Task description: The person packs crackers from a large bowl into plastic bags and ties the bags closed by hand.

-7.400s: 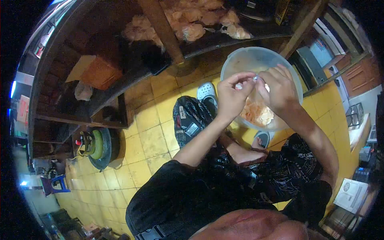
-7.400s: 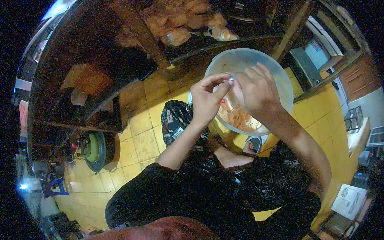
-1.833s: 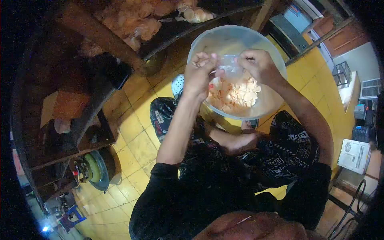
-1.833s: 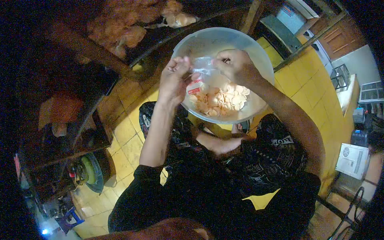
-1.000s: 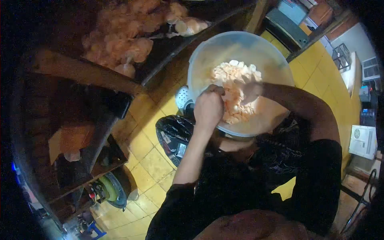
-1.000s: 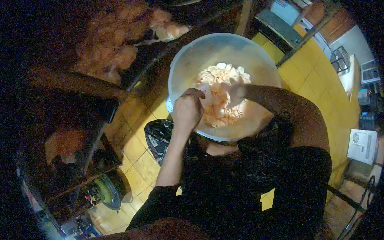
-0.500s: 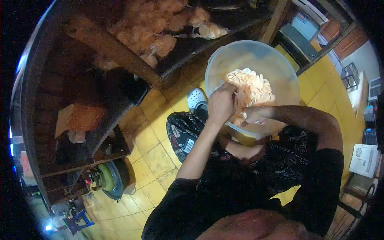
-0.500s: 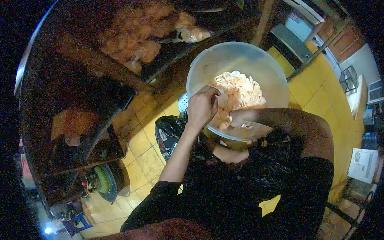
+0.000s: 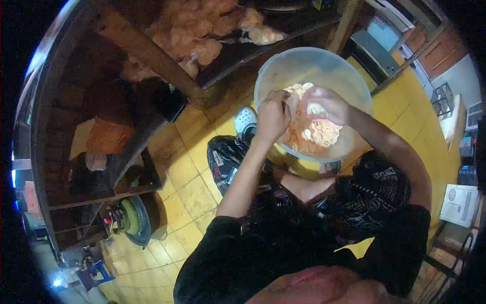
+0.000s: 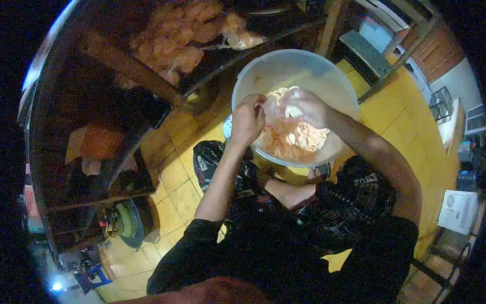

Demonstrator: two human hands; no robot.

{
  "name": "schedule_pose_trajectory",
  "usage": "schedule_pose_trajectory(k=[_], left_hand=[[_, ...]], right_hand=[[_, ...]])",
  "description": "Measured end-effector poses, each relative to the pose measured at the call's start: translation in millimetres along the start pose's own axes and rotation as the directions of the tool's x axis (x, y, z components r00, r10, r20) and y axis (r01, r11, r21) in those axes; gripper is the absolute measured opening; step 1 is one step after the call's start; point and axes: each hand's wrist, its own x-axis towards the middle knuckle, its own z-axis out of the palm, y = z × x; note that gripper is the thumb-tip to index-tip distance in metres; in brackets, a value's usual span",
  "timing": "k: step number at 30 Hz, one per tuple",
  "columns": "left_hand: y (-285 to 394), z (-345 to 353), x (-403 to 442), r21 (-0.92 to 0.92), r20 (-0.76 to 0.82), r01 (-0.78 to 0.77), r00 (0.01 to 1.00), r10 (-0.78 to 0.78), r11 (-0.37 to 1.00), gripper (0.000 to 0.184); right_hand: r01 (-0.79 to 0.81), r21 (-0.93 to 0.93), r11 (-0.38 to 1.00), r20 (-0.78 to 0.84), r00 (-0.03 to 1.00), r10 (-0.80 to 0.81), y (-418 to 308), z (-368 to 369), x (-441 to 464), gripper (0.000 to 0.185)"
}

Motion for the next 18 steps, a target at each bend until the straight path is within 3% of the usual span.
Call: schedule_pose_trajectory(k=[2,3,4,5,6,7,8,9,11,13,15,18], left_hand=[[1,3,-1,0.008,0.086,0.034,0.996,-0.035,0.999,0.031],[8,1,1,0.006,0.090,0.025,0.996,-0.026,1.000,0.031],[14,-1,1,-0.065,0.190,0.126,0.975,-0.111,0.990,0.035],[20,-3,2,-0.122,0.292,0.231,0.938,-0.188,0.965,0.041],[26,-4,3,-0.120,0.294,0.230,0.937,-0.187,0.966,0.041],[31,-5,4,-0.255,0.379,0.309,0.904,-0.199,0.916,0.046],[35,-4,5,-0.376,0.461,0.391,0.865,-0.196,0.840,0.052],[28,5,1,-0.375,0.459,0.390,0.866,-0.197,0.841,0.052],[4,28,-6,-0.409,0.255,0.144,0.966,-0.039,0.901,0.059],[13,20,-3,-0.414,0.303,0.210,0.949,-0.084,0.886,0.061],[15,15,-2,-0.412,0.354,0.281,0.926,-0.132,0.867,0.063],[15,13,-1,-0.339,0.396,0.294,0.906,-0.148,0.894,0.063]], right_hand=[[0.106,0.378,0.920,-0.071,0.994,-0.086,-16,4,-15,0.024],[0.113,0.446,0.888,-0.065,0.993,-0.094,-19,7,-21,0.023],[0.116,0.452,0.885,-0.070,0.993,-0.095,-17,5,-22,0.023],[0.073,0.531,0.844,0.036,0.993,-0.109,-16,3,-19,0.023],[0.020,0.600,0.800,0.142,0.981,-0.131,-13,0,-17,0.024],[0.022,0.602,0.798,0.141,0.981,-0.133,-8,-3,-16,0.024],[0.045,0.587,0.808,0.179,0.967,-0.183,-3,-7,-15,0.027],[0.066,0.572,0.817,0.219,0.948,-0.230,0,-9,-15,0.031],[0.109,0.486,0.867,0.221,0.944,-0.243,-1,-5,-18,0.037],[0.150,0.398,0.905,0.221,0.942,-0.254,-6,7,-25,0.043],[0.120,0.070,0.990,0.040,0.992,-0.123,-11,16,-31,0.049],[0.179,-0.096,0.979,0.012,0.984,-0.178,0,12,-20,0.045]])
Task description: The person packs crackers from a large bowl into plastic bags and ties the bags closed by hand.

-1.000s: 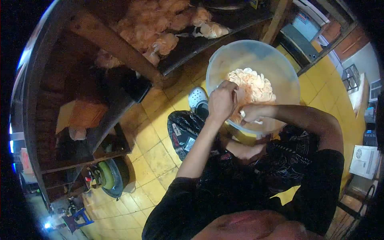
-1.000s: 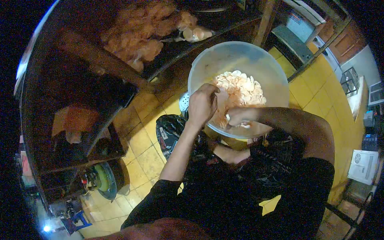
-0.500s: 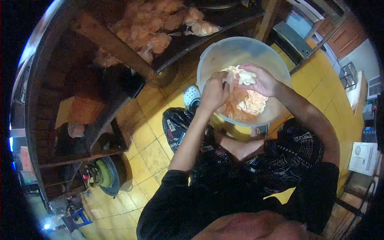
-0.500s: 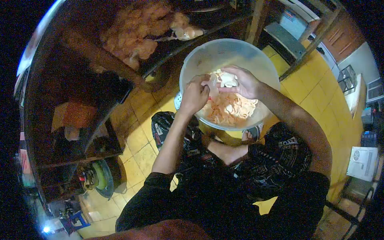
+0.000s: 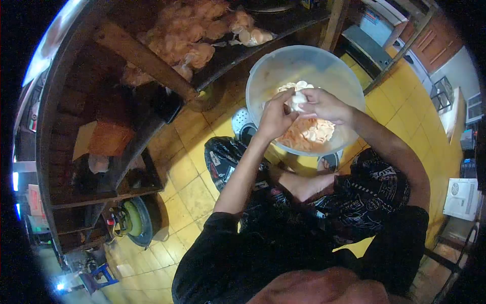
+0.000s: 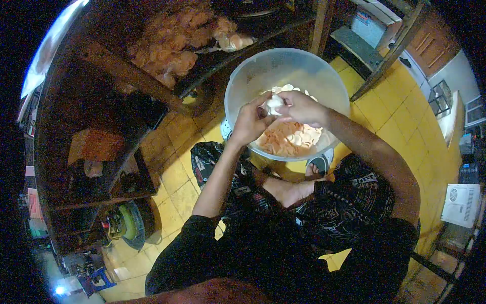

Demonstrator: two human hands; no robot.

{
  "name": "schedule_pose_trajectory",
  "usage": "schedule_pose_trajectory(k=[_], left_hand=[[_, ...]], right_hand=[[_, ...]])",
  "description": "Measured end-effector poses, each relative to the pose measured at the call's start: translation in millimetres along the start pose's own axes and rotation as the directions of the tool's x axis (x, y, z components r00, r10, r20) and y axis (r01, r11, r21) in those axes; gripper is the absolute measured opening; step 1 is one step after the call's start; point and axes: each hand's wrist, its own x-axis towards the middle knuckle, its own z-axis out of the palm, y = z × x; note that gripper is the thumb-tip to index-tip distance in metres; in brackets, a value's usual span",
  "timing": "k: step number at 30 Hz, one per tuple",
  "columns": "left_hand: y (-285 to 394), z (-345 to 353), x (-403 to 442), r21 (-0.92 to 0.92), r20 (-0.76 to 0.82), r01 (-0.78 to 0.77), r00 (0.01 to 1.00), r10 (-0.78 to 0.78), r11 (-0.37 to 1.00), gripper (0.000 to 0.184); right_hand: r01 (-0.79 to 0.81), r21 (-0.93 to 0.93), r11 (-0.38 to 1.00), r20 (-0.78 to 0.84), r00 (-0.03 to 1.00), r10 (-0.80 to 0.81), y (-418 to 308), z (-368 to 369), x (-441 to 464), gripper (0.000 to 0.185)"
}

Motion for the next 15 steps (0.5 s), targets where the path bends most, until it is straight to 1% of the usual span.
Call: schedule_pose_trajectory(k=[1,2,3,4,5,6,7,8,9,10,11,12,13,14,15], left_hand=[[2,-1,0,0.049,-0.015,-0.044,0.999,0.045,0.998,0.063],[4,-1,-1,0.097,-0.025,-0.082,0.996,0.085,0.992,0.064],[5,-1,-2,0.097,-0.023,-0.083,0.996,0.086,0.992,0.064],[5,0,-2,0.056,-0.025,-0.086,0.996,0.088,0.995,0.057],[6,1,-3,0.014,-0.027,-0.089,0.996,0.089,0.996,0.051],[5,2,-2,0.012,-0.027,-0.091,0.995,0.092,0.996,0.051],[6,3,-1,0.025,-0.032,-0.146,0.989,0.146,0.989,0.044],[6,3,1,0.037,-0.037,-0.198,0.979,0.200,0.979,0.037],[3,3,2,0.035,-0.035,-0.199,0.979,0.200,0.979,0.037],[-1,2,3,-0.022,-0.042,-0.132,0.990,0.131,0.991,0.034],[-5,2,4,-0.079,-0.046,-0.064,0.997,0.060,0.995,0.031],[-10,1,5,-0.082,-0.046,-0.059,0.997,0.055,0.995,0.031],[-14,0,7,-0.067,-0.083,-0.046,0.996,0.040,0.997,0.029],[-19,1,7,-0.052,-0.121,-0.032,0.992,0.025,0.998,0.028],[-14,0,5,-0.057,-0.122,-0.025,0.992,0.017,0.998,0.028]], right_hand=[[0.003,-0.002,1.000,0.000,1.000,-0.003,-4,-1,-1,0.045],[0.043,-0.246,0.968,-0.017,0.999,-0.048,-7,-2,-5,0.039],[0.075,-0.477,0.876,-0.022,0.995,-0.098,-12,-1,-7,0.033],[0.072,-0.477,0.876,-0.024,0.995,-0.095,-10,-2,-6,0.033],[0.041,-0.573,0.818,-0.049,0.995,-0.085,-7,-3,-5,0.035],[0.009,-0.665,0.747,-0.076,0.994,-0.079,-10,-3,-5,0.037],[0.006,-0.665,0.747,-0.079,0.994,-0.079,-12,-3,-8,0.037],[0.050,-0.755,0.654,-0.045,0.991,-0.128,-14,-3,-10,0.037],[0.093,-0.831,0.548,-0.003,0.985,-0.172,-16,-2,-12,0.038],[0.091,-0.832,0.547,-0.003,0.985,-0.170,-16,-2,-12,0.038],[0.113,-0.651,0.751,0.014,0.990,-0.138,-15,-2,-11,0.036],[0.115,-0.418,0.901,0.040,0.993,-0.108,-12,-1,-9,0.036],[0.111,-0.418,0.902,0.043,0.994,-0.103,-8,-3,-8,0.036],[-0.001,-0.112,0.994,0.014,1.000,0.002,-4,-8,-8,0.040],[-0.115,0.207,0.972,0.016,0.993,0.114,-4,-8,-9,0.044]])
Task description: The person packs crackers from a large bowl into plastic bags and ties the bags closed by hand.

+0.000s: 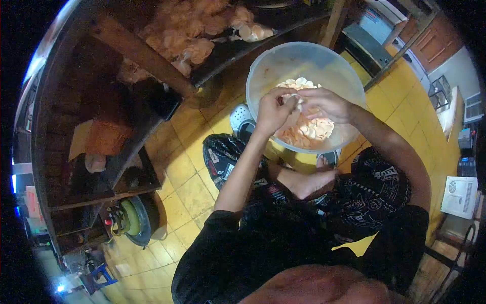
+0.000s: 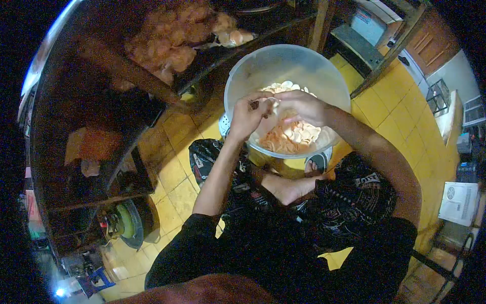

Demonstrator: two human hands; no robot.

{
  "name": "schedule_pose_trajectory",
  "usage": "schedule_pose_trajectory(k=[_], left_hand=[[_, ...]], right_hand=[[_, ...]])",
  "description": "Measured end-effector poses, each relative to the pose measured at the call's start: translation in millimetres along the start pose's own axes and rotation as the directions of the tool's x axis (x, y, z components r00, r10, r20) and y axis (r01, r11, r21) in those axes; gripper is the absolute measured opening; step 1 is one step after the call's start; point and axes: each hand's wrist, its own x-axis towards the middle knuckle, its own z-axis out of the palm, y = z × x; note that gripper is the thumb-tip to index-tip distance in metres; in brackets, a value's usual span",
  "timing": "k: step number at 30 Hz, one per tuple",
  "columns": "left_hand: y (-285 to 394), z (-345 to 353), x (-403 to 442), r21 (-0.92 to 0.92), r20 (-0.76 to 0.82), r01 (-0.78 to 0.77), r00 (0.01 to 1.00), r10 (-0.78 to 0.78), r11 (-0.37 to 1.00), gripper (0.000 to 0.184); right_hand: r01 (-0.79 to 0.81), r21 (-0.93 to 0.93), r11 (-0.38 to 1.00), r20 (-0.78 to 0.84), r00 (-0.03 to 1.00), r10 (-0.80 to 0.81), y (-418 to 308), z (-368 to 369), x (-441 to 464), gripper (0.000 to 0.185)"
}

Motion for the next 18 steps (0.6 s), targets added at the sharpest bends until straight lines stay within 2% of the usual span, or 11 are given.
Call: schedule_pose_trajectory(k=[1,2,3,4,6,7,8,9,12,16,18], left_hand=[[6,-1,0,-0.124,0.001,0.076,0.997,-0.077,0.989,0.026],[12,-2,1,-0.246,0.010,0.147,0.989,-0.149,0.958,0.024],[13,-1,0,-0.250,0.010,0.147,0.989,-0.149,0.957,0.024],[15,-1,0,-0.280,-0.007,0.150,0.987,-0.158,0.948,0.024],[14,1,1,-0.312,-0.020,0.160,0.984,-0.175,0.937,0.023],[12,1,1,-0.186,-0.057,0.109,0.991,-0.121,0.976,0.024],[9,2,2,-0.055,-0.087,0.059,0.994,-0.064,0.997,0.025],[10,0,1,-0.054,-0.085,0.070,0.994,-0.074,0.996,0.025],[8,1,-2,0.086,-0.054,-0.009,0.998,0.014,0.996,0.029],[11,2,-4,0.233,-0.043,-0.134,0.988,0.148,0.963,0.033],[16,3,-6,0.313,0.007,-0.171,0.984,0.178,0.934,0.033]], right_hand=[[-0.005,0.000,1.000,0.001,1.000,0.005,0,0,0,0.044],[-0.040,0.168,0.985,0.069,0.997,0.029,-2,0,0,0.048],[-0.084,0.329,0.941,0.138,0.990,0.041,-3,0,0,0.053],[-0.085,0.329,0.941,0.135,0.990,0.042,2,-2,4,0.053],[0.078,0.133,0.988,0.018,0.997,-0.081,12,-3,14,0.045],[0.071,0.139,0.988,0.019,0.997,-0.074,14,-3,16,0.045],[0.100,0.010,0.995,-0.024,0.995,-0.099,15,-4,19,0.042],[0.120,-0.119,0.986,-0.061,0.990,-0.128,15,-1,20,0.038],[0.196,-0.245,0.949,-0.176,0.954,-0.243,18,8,24,0.036],[0.235,-0.288,0.928,-0.128,0.951,-0.281,13,8,25,0.038],[0.195,-0.451,0.871,-0.156,0.944,-0.292,7,6,22,0.030]])
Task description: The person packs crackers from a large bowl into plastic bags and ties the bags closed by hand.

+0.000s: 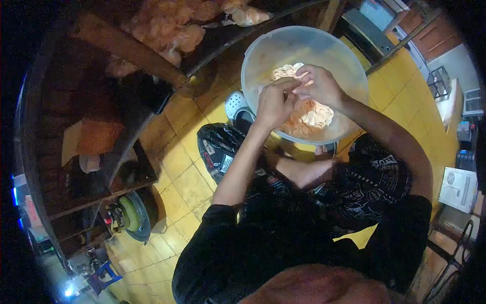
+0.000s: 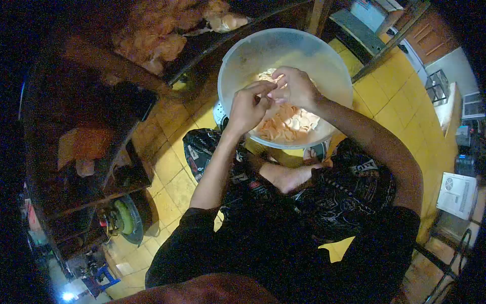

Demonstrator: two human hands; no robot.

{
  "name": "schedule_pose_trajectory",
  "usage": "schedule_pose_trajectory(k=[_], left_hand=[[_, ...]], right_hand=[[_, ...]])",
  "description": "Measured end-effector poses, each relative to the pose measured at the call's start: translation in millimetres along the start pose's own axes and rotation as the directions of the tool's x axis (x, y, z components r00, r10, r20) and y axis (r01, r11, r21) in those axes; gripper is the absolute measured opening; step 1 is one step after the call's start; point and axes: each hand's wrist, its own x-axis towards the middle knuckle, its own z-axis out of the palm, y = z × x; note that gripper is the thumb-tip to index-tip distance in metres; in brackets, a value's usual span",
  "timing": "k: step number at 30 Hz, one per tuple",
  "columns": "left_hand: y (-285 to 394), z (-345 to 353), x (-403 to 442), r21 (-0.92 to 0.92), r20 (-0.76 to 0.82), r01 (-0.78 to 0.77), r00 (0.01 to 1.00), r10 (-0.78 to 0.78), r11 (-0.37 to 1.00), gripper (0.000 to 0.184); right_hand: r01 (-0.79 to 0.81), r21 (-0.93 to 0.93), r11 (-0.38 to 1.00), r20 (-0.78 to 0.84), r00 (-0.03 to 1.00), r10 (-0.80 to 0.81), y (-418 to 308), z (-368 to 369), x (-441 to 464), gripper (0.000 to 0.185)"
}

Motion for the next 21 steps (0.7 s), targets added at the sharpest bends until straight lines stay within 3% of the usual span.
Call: schedule_pose_trajectory(k=[1,2,3,4,6,7,8,9,10,11,13,14,15,16,19,20,21], left_hand=[[0,1,0,-0.271,0.071,0.116,0.992,-0.100,0.955,0.029],[1,1,1,-0.510,0.165,0.236,0.971,-0.175,0.828,0.025],[2,-2,1,-0.510,0.170,0.243,0.969,-0.180,0.825,0.025],[2,-8,2,-0.480,0.133,0.230,0.973,-0.189,0.846,0.025],[1,-18,5,-0.454,0.016,0.180,0.981,-0.195,0.872,0.024],[0,-23,6,-0.454,0.028,0.189,0.980,-0.198,0.871,0.024],[-1,-28,7,-0.393,-0.043,0.182,0.975,-0.216,0.901,0.023],[1,-33,9,-0.327,-0.118,0.176,0.967,-0.225,0.928,0.023],[-9,-31,11,-0.257,-0.169,0.140,0.968,-0.187,0.956,0.020],[-17,-28,8,-0.257,-0.167,0.144,0.967,-0.191,0.956,0.020],[-18,-25,8,0.005,-0.257,0.011,0.966,-0.010,1.000,0.020],[-18,-23,7,0.005,-0.249,0.012,0.968,-0.010,1.000,0.020],[-15,-22,6,0.015,-0.244,0.019,0.970,-0.015,1.000,0.021],[-14,-20,6,0.025,-0.239,0.028,0.971,-0.021,0.999,0.022],[-15,-21,11,0.028,-0.289,-0.011,0.957,0.018,1.000,0.022],[-15,-20,10,0.029,-0.290,-0.010,0.957,0.018,1.000,0.022],[-14,-19,9,0.020,-0.282,-0.013,0.959,0.018,1.000,0.021]], right_hand=[[-0.005,-0.001,1.000,-0.003,1.000,0.005,-1,0,1,0.030],[0.066,-0.283,0.957,-0.026,0.997,-0.076,-4,1,3,0.030],[0.118,-0.539,0.834,-0.021,0.988,-0.153,-1,3,4,0.031],[0.113,-0.537,0.836,-0.022,0.989,-0.147,6,4,8,0.031],[0.328,-0.415,0.849,0.049,0.939,-0.339,16,7,18,0.035],[0.319,-0.409,0.855,0.043,0.943,-0.331,16,6,20,0.035],[0.124,-0.223,0.967,0.083,0.991,-0.108,15,2,22,0.031],[-0.098,-0.042,0.994,0.166,0.981,0.103,9,1,24,0.028],[-0.292,0.043,0.955,0.146,0.948,0.283,14,2,32,0.033],[-0.296,0.045,0.954,0.148,0.947,0.287,39,1,43,0.033],[0.149,-0.266,0.952,0.304,0.950,-0.063,85,0,58,0.040],[0.074,-0.595,0.800,0.340,0.925,0.167,86,-5,59,0.055],[0.069,-0.590,0.804,0.339,0.925,0.169,90,0,51,0.055],[-0.015,-0.641,0.767,0.319,0.904,0.284,94,5,43,0.054],[0.256,-0.438,0.862,0.420,0.906,-0.056,89,32,15,0.057],[-0.015,-0.434,0.901,0.480,0.842,0.245,30,45,4,0.054],[-0.151,-0.437,0.887,0.512,0.769,0.383,16,49,4,0.053]])
